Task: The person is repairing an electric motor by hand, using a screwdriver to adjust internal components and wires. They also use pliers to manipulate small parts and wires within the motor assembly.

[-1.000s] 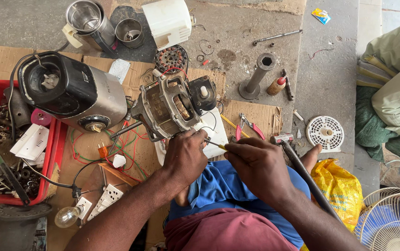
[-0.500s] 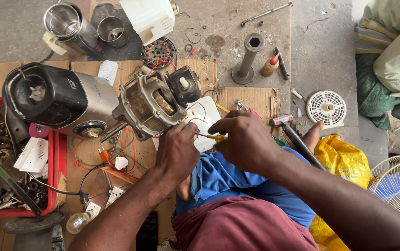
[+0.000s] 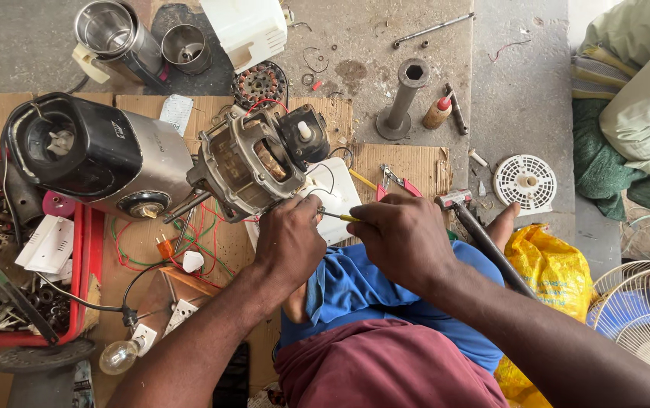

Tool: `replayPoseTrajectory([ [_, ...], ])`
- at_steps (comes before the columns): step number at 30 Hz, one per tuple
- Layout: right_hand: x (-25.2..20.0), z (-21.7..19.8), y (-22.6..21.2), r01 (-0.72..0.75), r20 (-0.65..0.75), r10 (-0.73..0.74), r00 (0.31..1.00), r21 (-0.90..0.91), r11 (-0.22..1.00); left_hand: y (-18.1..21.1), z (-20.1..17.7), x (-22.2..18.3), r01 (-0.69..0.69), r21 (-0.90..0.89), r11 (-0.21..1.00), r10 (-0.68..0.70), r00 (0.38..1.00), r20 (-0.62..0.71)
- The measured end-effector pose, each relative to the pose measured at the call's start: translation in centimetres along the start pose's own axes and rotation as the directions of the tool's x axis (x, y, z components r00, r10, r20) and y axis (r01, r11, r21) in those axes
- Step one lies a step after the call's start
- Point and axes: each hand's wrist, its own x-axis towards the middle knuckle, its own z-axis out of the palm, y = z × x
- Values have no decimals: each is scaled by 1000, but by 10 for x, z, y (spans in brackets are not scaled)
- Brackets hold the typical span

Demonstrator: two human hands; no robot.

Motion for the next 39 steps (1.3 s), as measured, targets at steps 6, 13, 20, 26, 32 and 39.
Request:
replayPoseTrajectory([
  [6,24,7,19,91,446,5,895,-193,977,1,0,0,-33,11,999,33,999,5],
  [13,2,2,9,37,-1,-37,999,21,999,1,-2,4,37,-5,999,-37,999,28],
  [20,17,1,9,-266,285,258,923,-11,964,2,-3,3,20,-43,999,-20,1000,10],
  [26,37,-6,22,-551,544,407,734,127,825,0,-2,6,39,-34,999,-38,999,34],
  [32,2,9,16,147,-72,-144,987,32,989,-4,4,6,29,-1,1000,-29,999,20],
  [39,5,5,10,64,-28,-65,998,-10,998,-2,3,3,1,-30,1000,-1,1000,-14],
])
